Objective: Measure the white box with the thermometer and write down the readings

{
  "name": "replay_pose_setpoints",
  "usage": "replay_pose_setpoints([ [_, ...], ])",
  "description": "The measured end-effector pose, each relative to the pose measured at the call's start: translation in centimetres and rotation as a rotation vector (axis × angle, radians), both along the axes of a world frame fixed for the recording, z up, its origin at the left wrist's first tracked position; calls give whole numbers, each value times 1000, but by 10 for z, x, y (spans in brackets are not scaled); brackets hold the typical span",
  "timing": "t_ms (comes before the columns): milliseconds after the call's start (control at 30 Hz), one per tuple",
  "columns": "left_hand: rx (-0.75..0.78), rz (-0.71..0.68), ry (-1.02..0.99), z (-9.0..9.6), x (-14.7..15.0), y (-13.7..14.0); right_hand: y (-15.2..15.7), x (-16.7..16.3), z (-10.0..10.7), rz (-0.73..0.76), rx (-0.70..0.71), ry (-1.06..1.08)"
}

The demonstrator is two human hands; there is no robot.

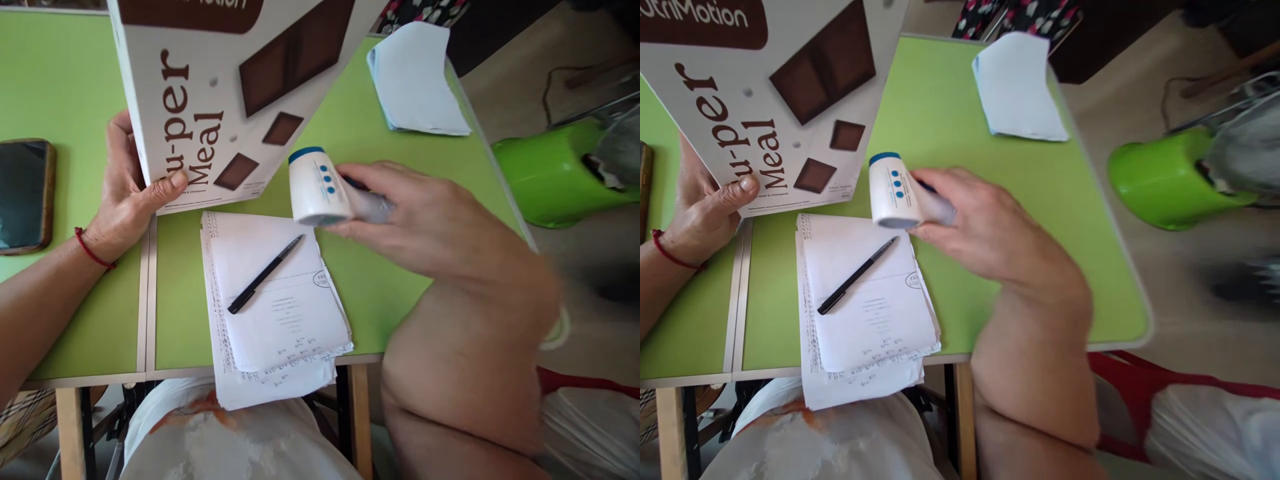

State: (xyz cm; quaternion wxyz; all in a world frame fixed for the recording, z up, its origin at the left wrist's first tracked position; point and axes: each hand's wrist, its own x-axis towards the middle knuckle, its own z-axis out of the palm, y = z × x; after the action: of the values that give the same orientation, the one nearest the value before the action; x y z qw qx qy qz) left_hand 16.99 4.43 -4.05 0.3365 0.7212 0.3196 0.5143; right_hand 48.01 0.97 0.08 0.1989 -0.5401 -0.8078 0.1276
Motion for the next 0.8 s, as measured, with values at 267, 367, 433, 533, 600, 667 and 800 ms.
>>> replay_pose_setpoints([
  [267, 95, -10, 224, -1, -3, 9, 25, 4, -26, -145, -75, -359],
  [367, 54, 46, 308, -5, -4, 12, 22, 4, -23, -105, -65, -417],
  [433, 59, 103, 313, -6, -4, 10, 15, 1, -16, -80, 51, -399],
  [533, 167, 332, 255, -1, -2, -2, 0, -11, -8, 171, 157, -224],
  [600, 348, 411, 239, 7, 1, -16, -9, -21, -8, 408, 113, -154],
  [667, 543, 163, 372, 14, 6, -34, -14, -29, -14, 505, 102, -181],
  [800, 689, -158, 913, 21, 17, -65, -14, -33, -29, 506, 148, -198],
])
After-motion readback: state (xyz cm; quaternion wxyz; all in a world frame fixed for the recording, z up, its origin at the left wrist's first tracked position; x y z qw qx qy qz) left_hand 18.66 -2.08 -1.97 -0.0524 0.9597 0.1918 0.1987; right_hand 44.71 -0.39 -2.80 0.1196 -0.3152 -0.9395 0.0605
